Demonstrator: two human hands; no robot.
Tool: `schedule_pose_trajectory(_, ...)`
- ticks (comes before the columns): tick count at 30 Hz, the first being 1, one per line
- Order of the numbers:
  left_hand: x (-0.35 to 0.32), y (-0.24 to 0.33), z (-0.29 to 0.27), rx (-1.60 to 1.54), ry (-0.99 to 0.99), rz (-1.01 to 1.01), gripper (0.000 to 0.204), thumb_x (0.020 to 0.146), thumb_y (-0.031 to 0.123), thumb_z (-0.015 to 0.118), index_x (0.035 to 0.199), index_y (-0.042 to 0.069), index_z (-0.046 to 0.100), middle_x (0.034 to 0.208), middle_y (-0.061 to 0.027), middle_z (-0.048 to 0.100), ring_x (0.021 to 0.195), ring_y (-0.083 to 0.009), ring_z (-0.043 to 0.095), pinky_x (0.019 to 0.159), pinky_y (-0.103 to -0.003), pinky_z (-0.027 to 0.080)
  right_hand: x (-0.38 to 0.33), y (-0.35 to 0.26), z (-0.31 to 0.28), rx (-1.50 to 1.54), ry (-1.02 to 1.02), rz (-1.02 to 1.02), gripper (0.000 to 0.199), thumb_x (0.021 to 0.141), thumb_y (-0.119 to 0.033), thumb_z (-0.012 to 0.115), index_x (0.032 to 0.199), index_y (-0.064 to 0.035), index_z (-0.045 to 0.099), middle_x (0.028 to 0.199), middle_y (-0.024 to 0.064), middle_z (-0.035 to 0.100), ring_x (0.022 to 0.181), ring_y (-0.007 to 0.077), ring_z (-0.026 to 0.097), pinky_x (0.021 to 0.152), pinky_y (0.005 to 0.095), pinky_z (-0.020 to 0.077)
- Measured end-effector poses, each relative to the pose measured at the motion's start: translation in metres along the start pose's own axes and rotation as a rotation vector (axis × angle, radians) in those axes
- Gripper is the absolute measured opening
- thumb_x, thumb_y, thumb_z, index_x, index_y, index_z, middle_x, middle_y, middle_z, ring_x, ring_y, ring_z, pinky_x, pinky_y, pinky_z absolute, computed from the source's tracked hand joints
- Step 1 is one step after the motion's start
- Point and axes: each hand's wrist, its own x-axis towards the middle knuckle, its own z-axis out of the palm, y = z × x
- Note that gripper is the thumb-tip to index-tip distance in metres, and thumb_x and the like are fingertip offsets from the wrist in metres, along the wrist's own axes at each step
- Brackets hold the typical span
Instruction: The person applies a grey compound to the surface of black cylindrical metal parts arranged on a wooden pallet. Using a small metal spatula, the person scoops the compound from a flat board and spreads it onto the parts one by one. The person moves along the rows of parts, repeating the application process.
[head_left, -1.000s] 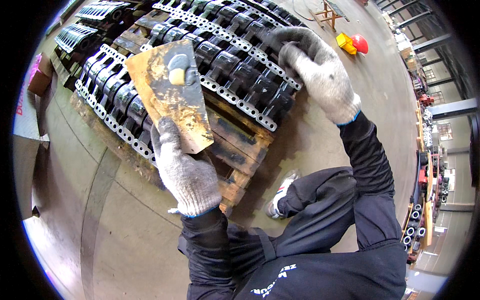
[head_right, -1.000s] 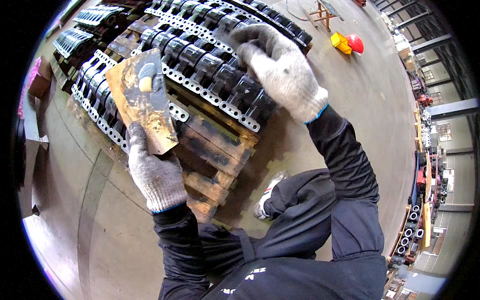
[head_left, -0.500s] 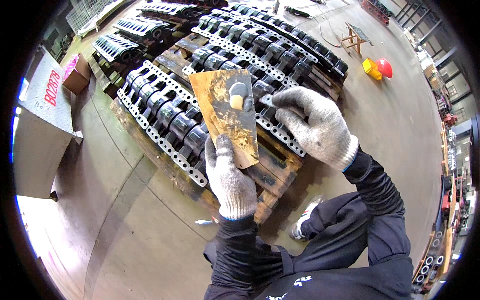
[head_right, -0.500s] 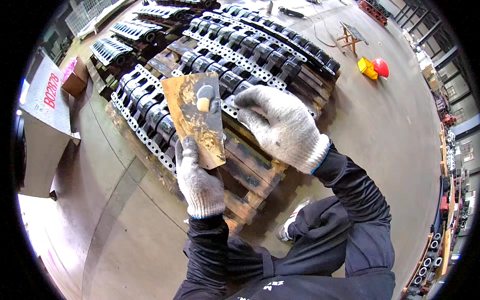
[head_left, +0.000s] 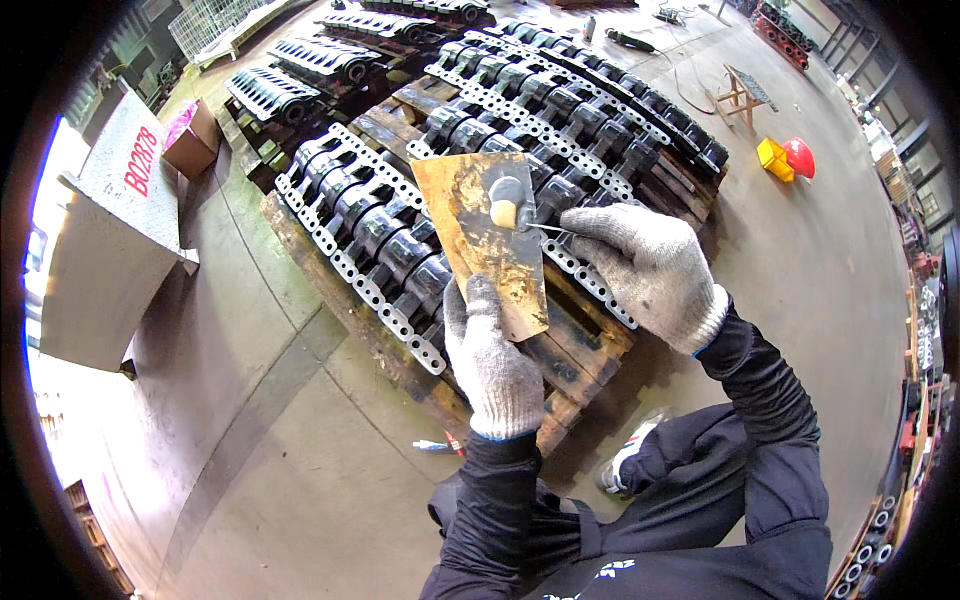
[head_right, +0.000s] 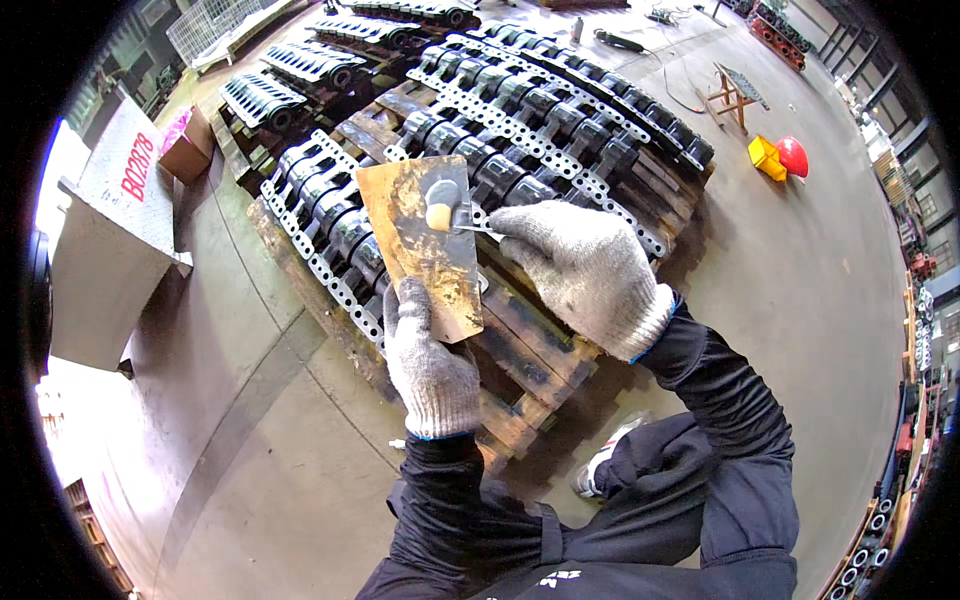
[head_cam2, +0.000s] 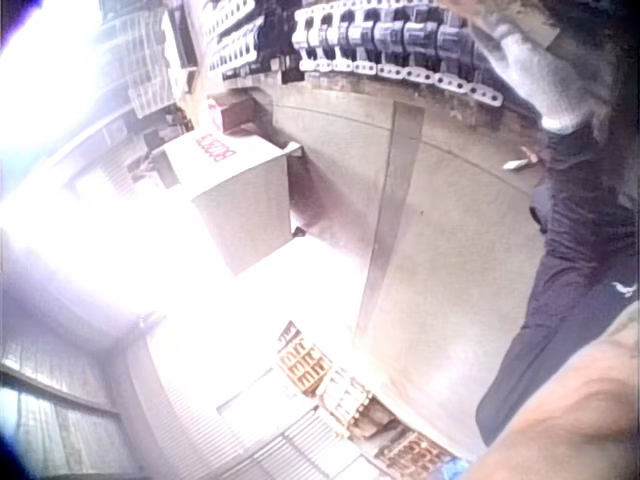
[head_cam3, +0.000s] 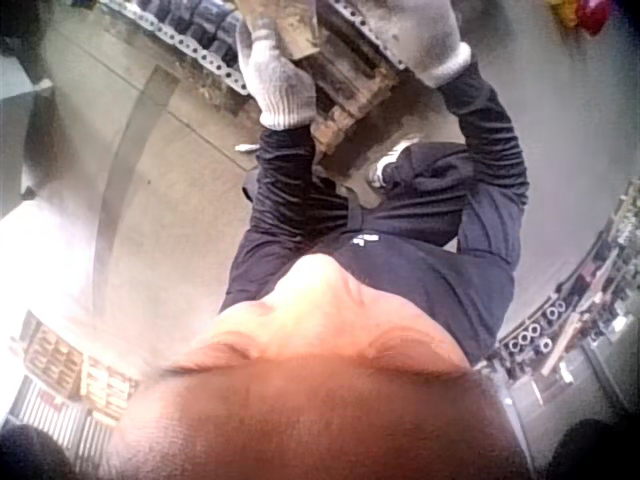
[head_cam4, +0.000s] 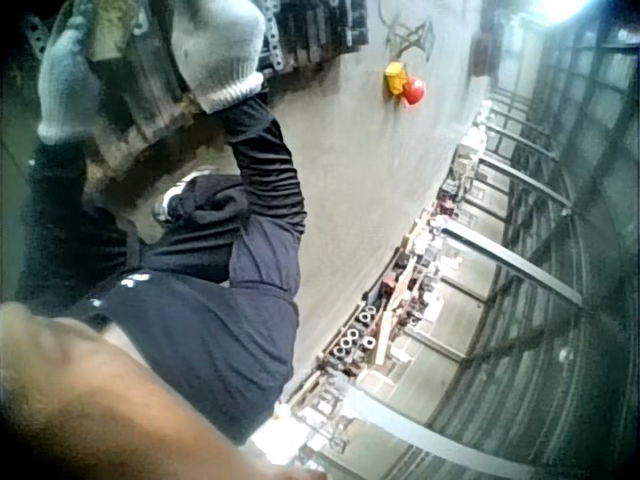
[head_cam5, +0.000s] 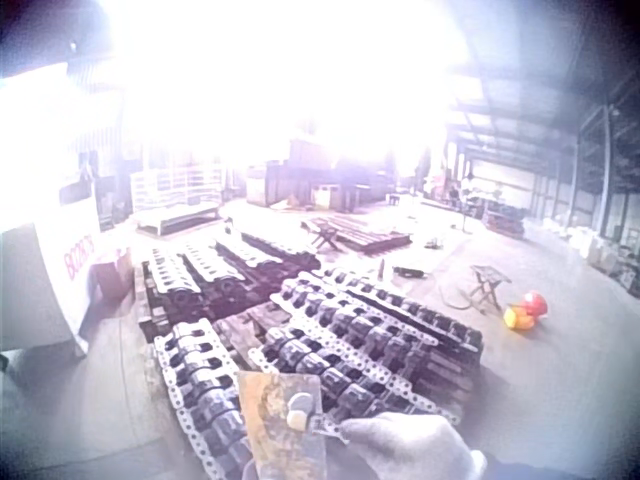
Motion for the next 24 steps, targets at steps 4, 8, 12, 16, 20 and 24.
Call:
schedule_pose_trajectory(4, -0.001, 0.0, -0.001, 0.04, -0.007, 0.031, 0.037, 0.102, 0.021, 0.056, 0.13, -0.002, 0.051, 0.115, -0.0105, 0.062, 0.1, -0.0172, 0.062, 0.087, -0.031, 0.053, 0.004, -0.003, -0.001, -0.164, -0.035, 0.013, 0.023, 0.085, -0.008, 0.073, 0.107, -0.003, 0.071, 0.09, 0.0142, 0.07, 0.078, 0.0307, 0.068, 0.072, 0.0355, 0.0543)
schedule_pose_trajectory(8, -0.002, -0.004, 0.001, 0.114, 0.048, 0.064, 0.038, 0.102, 0.02, 0.057, 0.131, -0.002, 0.049, 0.117, -0.0112, 0.062, 0.102, -0.0172, 0.062, 0.089, -0.031, 0.052, 0.003, -0.001, -0.001, -0.254, -0.049, -0.03, 0.025, 0.083, -0.011, 0.074, 0.108, -0.0064, 0.072, 0.084, 0.0116, 0.066, 0.075, 0.03, 0.066, 0.067, 0.0379, 0.0521)
schedule_pose_trajectory(12, 0.001, -0.009, -0.004, 0.223, 0.023, 0.145, 0.039, 0.101, 0.019, 0.058, 0.132, -0.003, 0.048, 0.118, -0.0114, 0.061, 0.103, -0.0175, 0.062, 0.089, -0.031, 0.052, 0.003, 0.0, -0.003, -0.299, -0.027, -0.065, 0.025, 0.084, -0.011, 0.073, 0.109, -0.0076, 0.072, 0.083, 0.011, 0.065, 0.074, 0.0296, 0.065, 0.067, 0.038, 0.052)
schedule_pose_trajectory(16, -0.001, -0.006, 0.001, 0.198, 0.046, 0.133, 0.039, 0.101, 0.018, 0.059, 0.132, -0.003, 0.048, 0.118, -0.0113, 0.061, 0.102, -0.0176, 0.062, 0.089, -0.031, 0.052, 0.002, 0.004, 0.0, -0.33, -0.02, -0.091, 0.024, 0.083, -0.013, 0.069, 0.107, -0.0098, 0.072, 0.085, 0.0101, 0.066, 0.072, 0.0293, 0.066, 0.064, 0.0388, 0.0526)
schedule_pose_trajectory(20, 0.001, -0.008, 0.002, -0.009, 0.062, 0.026, 0.038, 0.101, 0.018, 0.059, 0.131, -0.002, 0.049, 0.117, -0.011, 0.062, 0.101, -0.0174, 0.062, 0.088, -0.031, 0.052, 0.0, 0.005, 0.003, -0.359, -0.04, -0.086, 0.023, 0.083, -0.015, 0.067, 0.105, -0.0114, 0.071, 0.084, 0.0089, 0.065, 0.072, 0.0288, 0.066, 0.063, 0.0395, 0.0525)
schedule_pose_trajectory(24, 0.002, -0.007, 0.0, 0.006, 0.058, 0.04, 0.037, 0.101, 0.018, 0.059, 0.131, -0.002, 0.05, 0.117, -0.0107, 0.062, 0.1, -0.017, 0.062, 0.087, -0.03, 0.052, 0.0, 0.002, -0.001, -0.347, -0.072, -0.074, 0.022, 0.083, -0.014, 0.069, 0.105, -0.0102, 0.072, 0.082, 0.0089, 0.064, 0.072, 0.0287, 0.065, 0.064, 0.0388, 0.0522)
